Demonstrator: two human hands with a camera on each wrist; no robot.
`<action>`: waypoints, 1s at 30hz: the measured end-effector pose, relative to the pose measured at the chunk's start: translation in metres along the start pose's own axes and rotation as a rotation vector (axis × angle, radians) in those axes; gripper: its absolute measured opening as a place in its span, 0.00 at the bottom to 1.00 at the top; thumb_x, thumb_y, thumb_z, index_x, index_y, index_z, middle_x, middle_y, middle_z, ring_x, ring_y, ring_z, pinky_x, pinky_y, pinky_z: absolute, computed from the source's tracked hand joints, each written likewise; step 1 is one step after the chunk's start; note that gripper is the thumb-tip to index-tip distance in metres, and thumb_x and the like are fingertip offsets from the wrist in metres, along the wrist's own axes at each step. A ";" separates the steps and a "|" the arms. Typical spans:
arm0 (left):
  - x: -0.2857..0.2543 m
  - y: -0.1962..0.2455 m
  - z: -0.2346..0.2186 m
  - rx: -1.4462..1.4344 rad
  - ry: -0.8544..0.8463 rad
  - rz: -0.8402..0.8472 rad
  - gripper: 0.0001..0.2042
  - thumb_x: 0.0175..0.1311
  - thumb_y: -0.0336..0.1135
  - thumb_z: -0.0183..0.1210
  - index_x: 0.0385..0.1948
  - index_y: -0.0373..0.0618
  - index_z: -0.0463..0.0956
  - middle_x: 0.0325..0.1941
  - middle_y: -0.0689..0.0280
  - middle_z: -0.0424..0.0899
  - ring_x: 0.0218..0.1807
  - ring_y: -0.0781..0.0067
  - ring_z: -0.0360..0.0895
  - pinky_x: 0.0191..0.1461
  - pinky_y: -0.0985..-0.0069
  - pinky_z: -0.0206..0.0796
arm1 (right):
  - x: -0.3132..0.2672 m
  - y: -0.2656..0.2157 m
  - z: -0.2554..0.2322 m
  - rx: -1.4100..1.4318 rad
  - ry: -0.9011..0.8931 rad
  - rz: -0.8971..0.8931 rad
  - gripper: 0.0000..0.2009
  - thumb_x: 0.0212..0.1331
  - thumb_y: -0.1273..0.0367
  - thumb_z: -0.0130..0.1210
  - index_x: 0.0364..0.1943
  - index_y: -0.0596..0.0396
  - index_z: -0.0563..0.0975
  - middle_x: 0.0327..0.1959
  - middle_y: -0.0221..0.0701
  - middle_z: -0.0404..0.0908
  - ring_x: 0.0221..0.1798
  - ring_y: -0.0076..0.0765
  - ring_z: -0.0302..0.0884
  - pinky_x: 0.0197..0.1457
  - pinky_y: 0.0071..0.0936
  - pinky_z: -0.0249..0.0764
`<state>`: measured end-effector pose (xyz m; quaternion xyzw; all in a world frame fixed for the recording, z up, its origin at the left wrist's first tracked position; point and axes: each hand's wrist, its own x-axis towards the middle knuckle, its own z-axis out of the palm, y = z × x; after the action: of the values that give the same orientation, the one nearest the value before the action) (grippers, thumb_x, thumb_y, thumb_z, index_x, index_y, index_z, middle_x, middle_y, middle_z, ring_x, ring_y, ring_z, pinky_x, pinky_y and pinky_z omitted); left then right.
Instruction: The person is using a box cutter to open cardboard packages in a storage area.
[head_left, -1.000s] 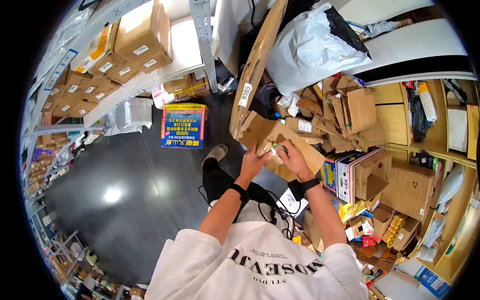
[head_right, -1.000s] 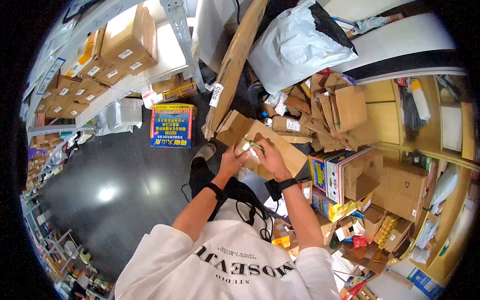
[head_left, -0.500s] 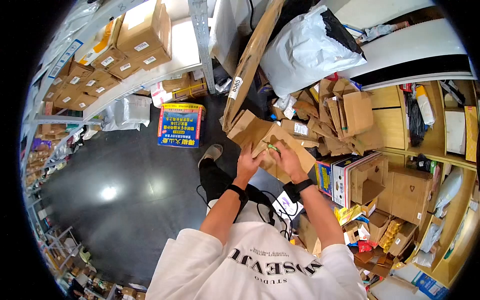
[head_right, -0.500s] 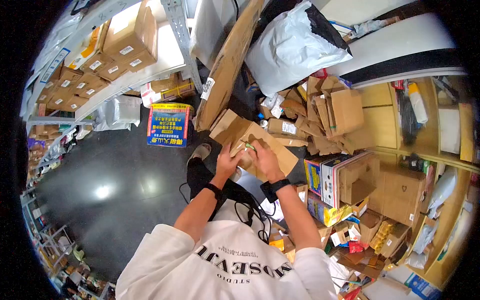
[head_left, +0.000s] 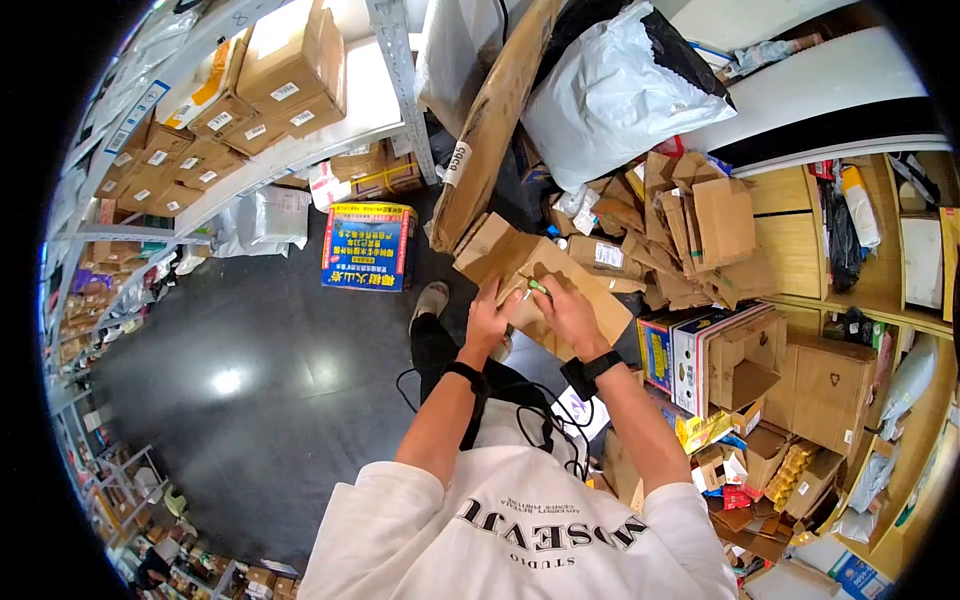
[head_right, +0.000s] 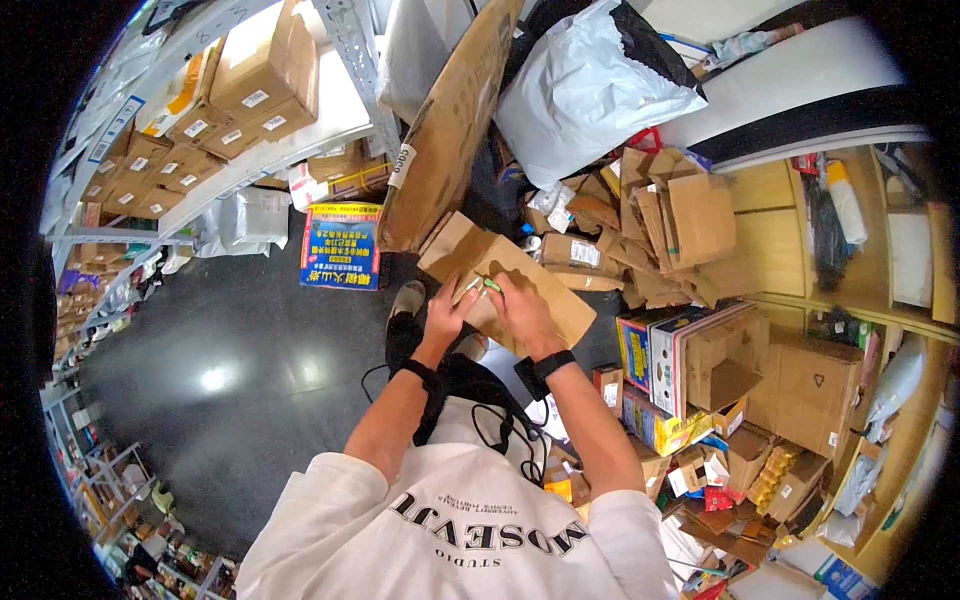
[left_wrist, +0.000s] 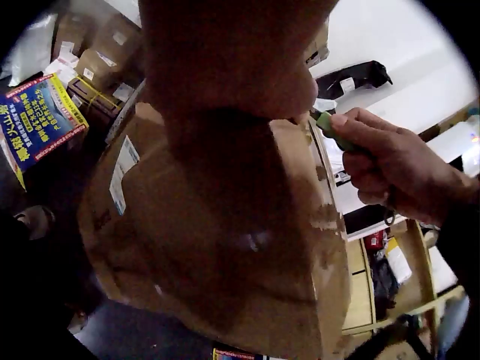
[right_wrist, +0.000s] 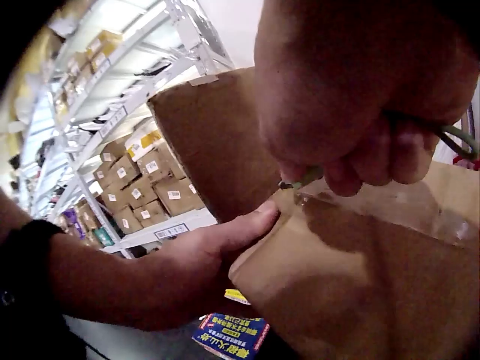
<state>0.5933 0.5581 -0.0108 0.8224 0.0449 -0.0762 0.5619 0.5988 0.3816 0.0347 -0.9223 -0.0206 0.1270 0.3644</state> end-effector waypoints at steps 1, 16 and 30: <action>0.001 0.012 -0.005 0.007 -0.036 -0.045 0.28 0.61 0.47 0.60 0.53 0.28 0.70 0.50 0.42 0.78 0.54 0.46 0.77 0.55 0.65 0.68 | 0.001 -0.002 -0.001 -0.010 0.006 -0.005 0.12 0.66 0.56 0.48 0.41 0.48 0.70 0.27 0.49 0.79 0.33 0.64 0.76 0.33 0.56 0.71; 0.004 -0.001 0.011 0.119 -0.004 0.002 0.28 0.62 0.48 0.58 0.52 0.28 0.71 0.51 0.41 0.78 0.54 0.46 0.77 0.56 0.64 0.68 | -0.011 0.010 -0.015 -0.054 0.011 -0.004 0.11 0.66 0.57 0.48 0.38 0.47 0.69 0.22 0.47 0.78 0.27 0.64 0.76 0.28 0.57 0.70; 0.011 0.004 0.019 0.145 0.009 0.018 0.29 0.62 0.48 0.59 0.54 0.28 0.70 0.51 0.41 0.78 0.54 0.45 0.77 0.56 0.64 0.68 | -0.023 0.034 -0.026 -0.075 0.026 0.016 0.11 0.66 0.57 0.48 0.37 0.48 0.71 0.27 0.43 0.80 0.31 0.61 0.77 0.31 0.56 0.71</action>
<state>0.6037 0.5386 -0.0159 0.8618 0.0344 -0.0703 0.5012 0.5809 0.3359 0.0350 -0.9370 -0.0131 0.1173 0.3289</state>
